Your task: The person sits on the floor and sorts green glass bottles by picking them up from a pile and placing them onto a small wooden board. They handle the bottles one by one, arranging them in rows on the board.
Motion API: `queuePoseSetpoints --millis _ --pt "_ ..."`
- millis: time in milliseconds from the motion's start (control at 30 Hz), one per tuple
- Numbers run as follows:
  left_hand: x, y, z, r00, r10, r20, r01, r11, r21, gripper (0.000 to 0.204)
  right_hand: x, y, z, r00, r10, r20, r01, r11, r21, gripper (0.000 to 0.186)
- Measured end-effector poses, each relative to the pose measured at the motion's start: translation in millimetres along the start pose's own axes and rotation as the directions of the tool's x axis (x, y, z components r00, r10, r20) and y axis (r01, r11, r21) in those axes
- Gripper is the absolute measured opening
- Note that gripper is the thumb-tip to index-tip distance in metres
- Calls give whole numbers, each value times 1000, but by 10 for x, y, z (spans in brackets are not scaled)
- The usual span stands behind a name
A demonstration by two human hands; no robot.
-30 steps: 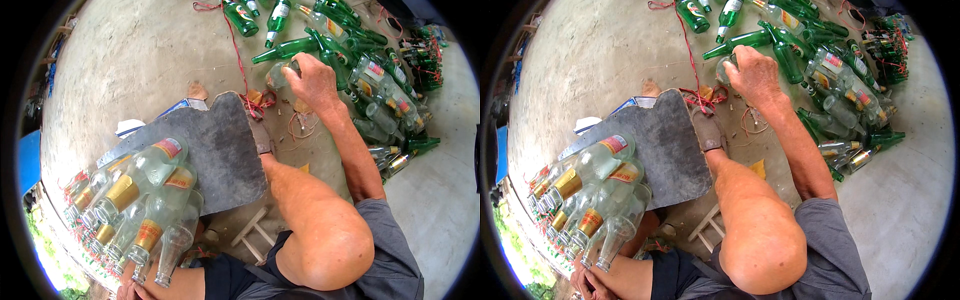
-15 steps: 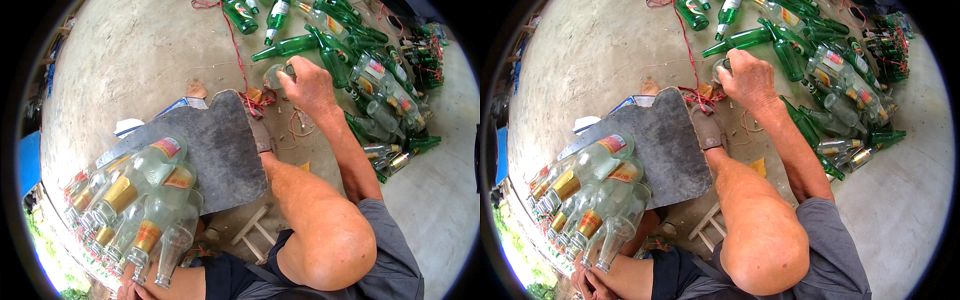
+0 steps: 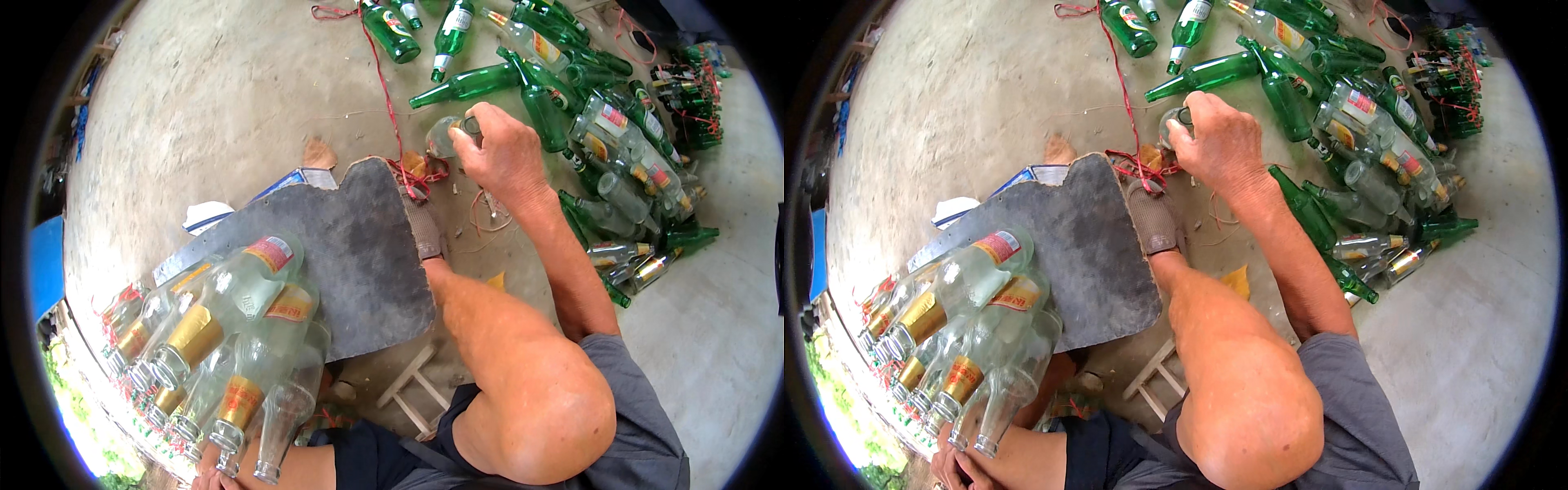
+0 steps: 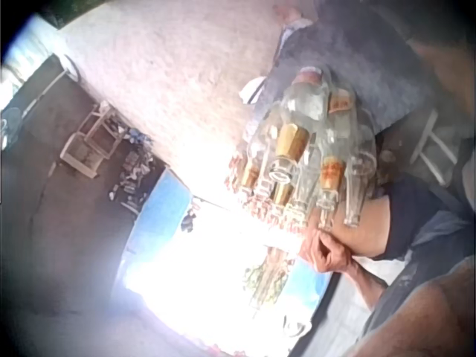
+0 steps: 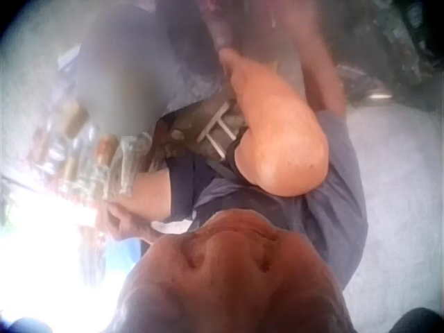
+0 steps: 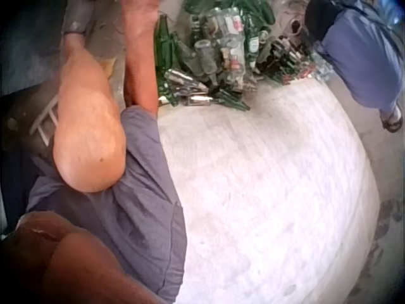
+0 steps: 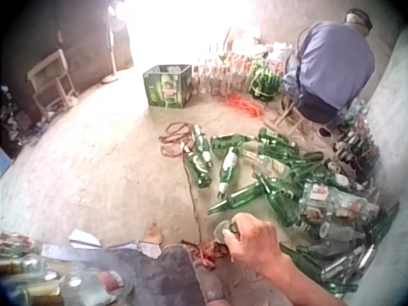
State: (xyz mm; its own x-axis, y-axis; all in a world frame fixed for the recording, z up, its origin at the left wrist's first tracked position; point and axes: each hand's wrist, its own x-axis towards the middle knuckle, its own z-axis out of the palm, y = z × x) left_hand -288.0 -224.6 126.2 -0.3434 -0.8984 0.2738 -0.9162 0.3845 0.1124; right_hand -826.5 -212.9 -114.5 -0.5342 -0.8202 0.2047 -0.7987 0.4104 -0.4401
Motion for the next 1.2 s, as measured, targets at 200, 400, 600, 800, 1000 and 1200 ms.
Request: queuePoseSetpoints --millis 200,400,600,800,1000,1200 --pt "26 10 -25 1000 -2 10 1 999 46 13 99 64 -61 995 99 -15 -98 993 62 29" --pt "-27 -105 242 947 -6 -322 -1 1000 -22 9 91 158 -112 974 171 147 -197 963 184 38" --pt "-155 -190 208 963 -93 -254 92 996 -13 11 68 1105 -10 965 138 223 -136 990 -23 50" --pt "149 113 -111 992 -19 122 11 997 71 18 358 2012 272 945 317 85 -256 875 -411 61" --pt "0 -16 -34 994 -104 43 104 995 5 20 464 2400 525 842 534 81 -423 746 -514 71" --pt "192 264 15 992 -103 71 103 995 6 22 561 2571 591 820 564 94 -448 736 -508 69"
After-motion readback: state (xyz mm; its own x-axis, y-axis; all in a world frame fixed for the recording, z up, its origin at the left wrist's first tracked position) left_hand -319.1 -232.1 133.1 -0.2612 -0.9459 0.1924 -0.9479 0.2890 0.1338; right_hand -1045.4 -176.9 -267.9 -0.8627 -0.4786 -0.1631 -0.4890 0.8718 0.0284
